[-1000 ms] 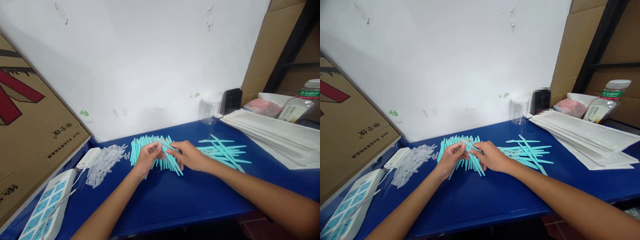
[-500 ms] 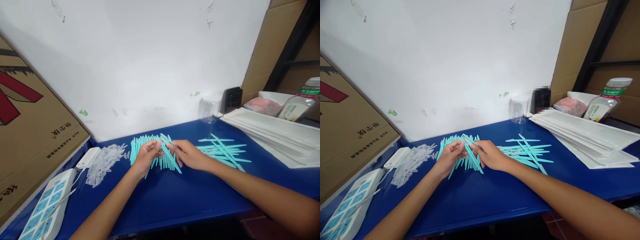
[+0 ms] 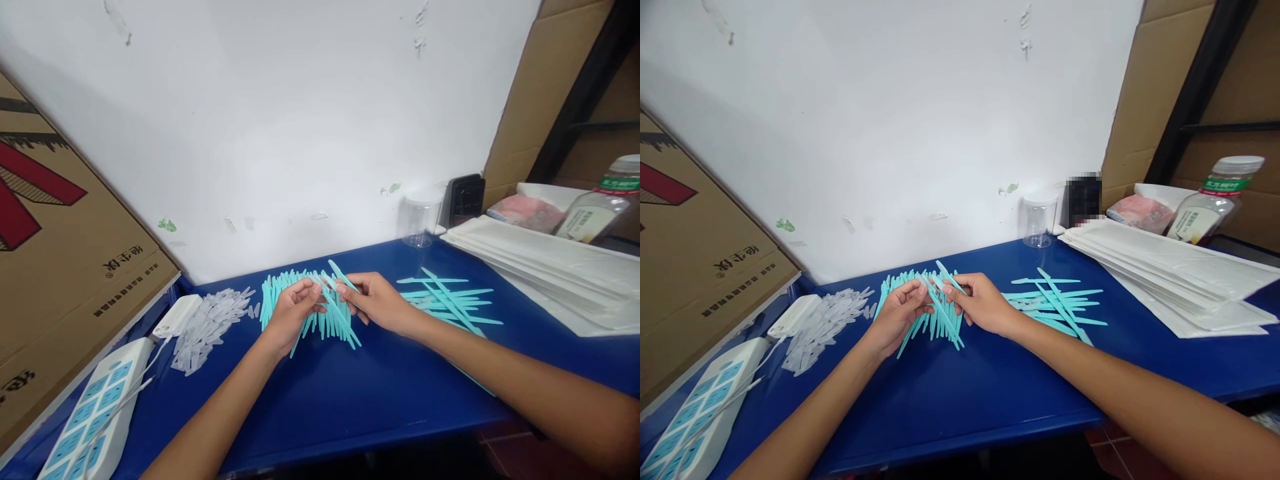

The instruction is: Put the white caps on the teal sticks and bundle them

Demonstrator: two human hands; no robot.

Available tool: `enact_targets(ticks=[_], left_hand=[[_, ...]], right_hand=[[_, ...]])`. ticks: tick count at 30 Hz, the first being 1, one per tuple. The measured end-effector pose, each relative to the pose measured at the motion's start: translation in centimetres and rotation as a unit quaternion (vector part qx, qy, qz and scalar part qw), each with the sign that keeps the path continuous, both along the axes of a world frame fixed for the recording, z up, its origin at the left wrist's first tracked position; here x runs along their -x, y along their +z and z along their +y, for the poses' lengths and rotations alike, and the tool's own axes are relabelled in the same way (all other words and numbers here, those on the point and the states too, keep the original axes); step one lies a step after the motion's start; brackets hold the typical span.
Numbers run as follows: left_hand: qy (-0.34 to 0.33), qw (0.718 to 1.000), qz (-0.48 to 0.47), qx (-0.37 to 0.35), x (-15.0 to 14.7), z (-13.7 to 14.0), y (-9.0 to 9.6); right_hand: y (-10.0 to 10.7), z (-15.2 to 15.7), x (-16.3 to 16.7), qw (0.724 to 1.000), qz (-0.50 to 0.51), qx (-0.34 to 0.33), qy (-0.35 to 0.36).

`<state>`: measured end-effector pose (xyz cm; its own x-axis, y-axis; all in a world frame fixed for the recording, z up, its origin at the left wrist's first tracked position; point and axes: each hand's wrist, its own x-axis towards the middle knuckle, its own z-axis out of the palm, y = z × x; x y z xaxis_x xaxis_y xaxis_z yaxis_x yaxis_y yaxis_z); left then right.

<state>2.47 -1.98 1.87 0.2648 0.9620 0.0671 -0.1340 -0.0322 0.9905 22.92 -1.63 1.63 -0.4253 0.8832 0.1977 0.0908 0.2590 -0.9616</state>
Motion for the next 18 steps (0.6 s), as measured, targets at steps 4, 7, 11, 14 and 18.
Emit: enact_targets(ticks=[4,7,11,14,18], left_hand=[[-0.003,1.000,-0.008,0.025,-0.11,-0.10,-0.32],[-0.010,1.000,-0.010,0.027,-0.21,-0.15,-0.50],[-0.011,1.000,-0.006,0.029,-0.28,-0.19,-0.42],[-0.007,0.999,-0.005,0.031,-0.33,-0.23,-0.30],[-0.014,0.999,0.000,0.029,-0.41,-0.24,-0.42]], right_hand=[[0.18,-0.13,0.07,0.999,0.029,0.024,-0.008],[0.14,-0.28,0.18,0.995,0.069,0.065,0.014],[-0.06,-0.28,0.43,0.988,0.102,0.107,0.035],[-0.27,-0.15,0.59,0.982,0.125,0.138,0.037],[-0.60,-0.14,0.69,0.974,0.147,0.171,0.033]])
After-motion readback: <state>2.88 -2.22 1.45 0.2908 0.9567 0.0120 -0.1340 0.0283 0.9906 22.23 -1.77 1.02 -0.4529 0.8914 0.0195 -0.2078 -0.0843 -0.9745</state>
